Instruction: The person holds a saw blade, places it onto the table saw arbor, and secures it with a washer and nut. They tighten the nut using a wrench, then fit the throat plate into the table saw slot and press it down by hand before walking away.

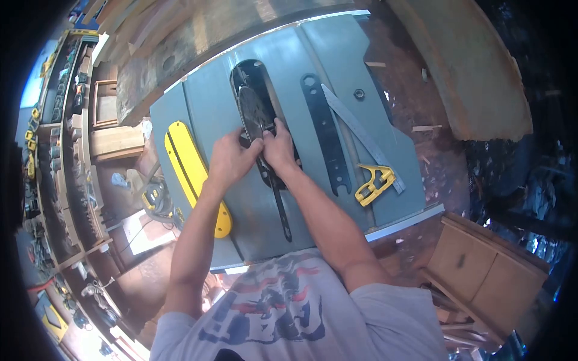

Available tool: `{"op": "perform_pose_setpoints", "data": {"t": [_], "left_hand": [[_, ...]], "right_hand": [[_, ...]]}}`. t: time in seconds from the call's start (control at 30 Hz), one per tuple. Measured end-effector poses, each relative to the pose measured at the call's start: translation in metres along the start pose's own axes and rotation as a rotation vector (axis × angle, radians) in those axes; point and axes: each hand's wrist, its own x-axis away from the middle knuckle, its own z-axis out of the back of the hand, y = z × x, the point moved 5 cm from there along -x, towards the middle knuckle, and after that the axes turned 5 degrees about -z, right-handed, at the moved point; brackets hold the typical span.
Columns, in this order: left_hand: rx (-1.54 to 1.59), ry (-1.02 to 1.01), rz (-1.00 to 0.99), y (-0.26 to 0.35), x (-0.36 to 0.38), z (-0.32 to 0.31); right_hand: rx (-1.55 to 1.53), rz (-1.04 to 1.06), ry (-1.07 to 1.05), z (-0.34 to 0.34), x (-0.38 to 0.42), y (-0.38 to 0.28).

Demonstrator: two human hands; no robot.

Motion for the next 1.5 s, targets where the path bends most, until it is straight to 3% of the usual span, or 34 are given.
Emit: {"op": "perform_pose_setpoints", "data": {"t": [0.13,0.23,0.33,0.43,0.63,0.73,0.77,0.87,0.9,1.0,1.13,1.23,1.33,1.5], "left_hand": [[-0.22,0.283,-0.169,0.002,0.001,0.005],[-0.054,0.094,-0.008,0.007,-0.02,0.011],[0.172,-0.136,0.159,-0.005,-0.041,0.004],[0.213,-0.155,0.165,-0.002,-0.05,0.008],[0.214,-0.169,0.18,0.0,-0.061,0.018],[0.241,-0.193,0.196,-0.005,-0.065,0.021],[0.235,-0.192,0.199,-0.007,-0.065,0.021],[0.217,-0.202,0.192,-0.009,-0.067,0.022],[0.219,-0.213,0.19,-0.004,-0.066,0.026],[0.243,-0.216,0.181,-0.01,-0.066,0.023],[0.264,-0.202,0.124,-0.014,-0.063,0.018],[0.282,-0.159,0.092,-0.018,-0.058,0.011],[0.105,-0.084,0.005,-0.02,-0.058,0.01],[-0.333,0.275,-0.21,0.016,-0.036,0.029]], "right_hand": [[-0.134,-0.135,-0.06,0.004,0.023,0.003],[-0.12,-0.148,-0.015,0.002,0.024,0.013],[0.059,-0.255,-0.13,0.012,0.034,-0.012],[-0.111,-0.24,-0.124,0.006,0.025,0.011],[-0.051,-0.257,-0.075,0.012,0.036,-0.012],[-0.226,-0.295,-0.144,0.003,0.009,0.027],[-0.19,-0.301,-0.074,0.008,0.02,0.006],[-0.169,-0.082,0.102,0.003,0.013,0.02],[-0.264,-0.06,0.048,0.004,0.023,0.002],[-0.055,-0.031,-0.116,0.004,0.026,-0.029],[-0.132,-0.145,-0.111,0.003,0.011,-0.026],[-0.063,-0.094,-0.093,0.003,0.004,-0.016],[0.018,-0.04,-0.034,0.004,0.006,-0.016],[0.001,-0.014,-0.039,0.005,0.009,-0.021]]}}
